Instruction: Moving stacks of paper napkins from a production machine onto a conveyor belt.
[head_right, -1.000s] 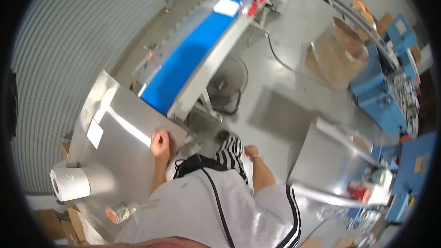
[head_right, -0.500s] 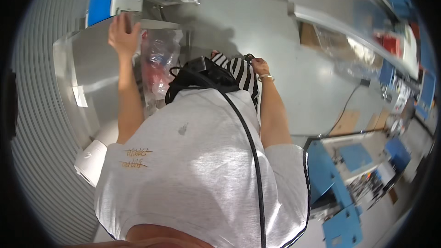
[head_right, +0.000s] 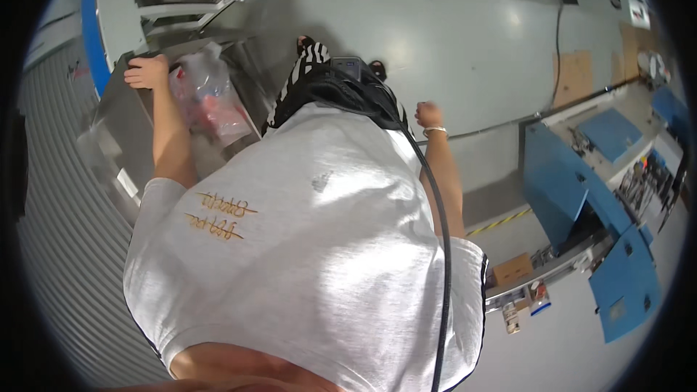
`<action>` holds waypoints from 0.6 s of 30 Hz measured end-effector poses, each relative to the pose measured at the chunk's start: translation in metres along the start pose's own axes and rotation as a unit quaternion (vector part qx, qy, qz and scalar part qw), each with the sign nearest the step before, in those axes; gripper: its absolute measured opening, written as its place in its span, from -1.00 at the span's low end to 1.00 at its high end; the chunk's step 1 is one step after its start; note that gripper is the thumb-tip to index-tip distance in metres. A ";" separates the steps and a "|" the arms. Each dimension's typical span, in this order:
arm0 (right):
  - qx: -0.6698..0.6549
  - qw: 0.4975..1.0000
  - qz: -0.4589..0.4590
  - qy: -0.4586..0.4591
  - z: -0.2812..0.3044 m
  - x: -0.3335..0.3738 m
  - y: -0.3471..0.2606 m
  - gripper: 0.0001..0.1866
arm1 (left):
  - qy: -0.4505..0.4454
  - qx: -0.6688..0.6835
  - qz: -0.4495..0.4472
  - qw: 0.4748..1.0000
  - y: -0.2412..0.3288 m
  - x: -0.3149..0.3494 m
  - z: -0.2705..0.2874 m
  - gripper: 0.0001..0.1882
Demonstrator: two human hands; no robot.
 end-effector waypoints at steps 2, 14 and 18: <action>0.035 0.999 -0.014 0.020 0.018 -0.004 0.032 -0.73 | -0.246 0.228 0.062 0.940 0.066 0.042 -0.014 -0.24; -0.110 0.987 0.109 0.052 0.118 -0.047 -0.038 -0.76 | -0.521 0.471 -0.553 0.449 0.507 0.250 0.198 -0.71; -0.170 0.951 0.257 0.031 0.114 -0.102 -0.032 -0.84 | -0.325 0.606 -0.578 0.440 0.551 0.146 0.326 -0.75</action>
Point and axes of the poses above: each hand's wrist, its own x-axis away from the middle knuckle, its own z-axis out of the back of the hand, y = z × x, the point moved 5 cm from there along -x, towards the middle knuckle, and after that the axes turned 15 degrees about x, right-handed, at the moved point
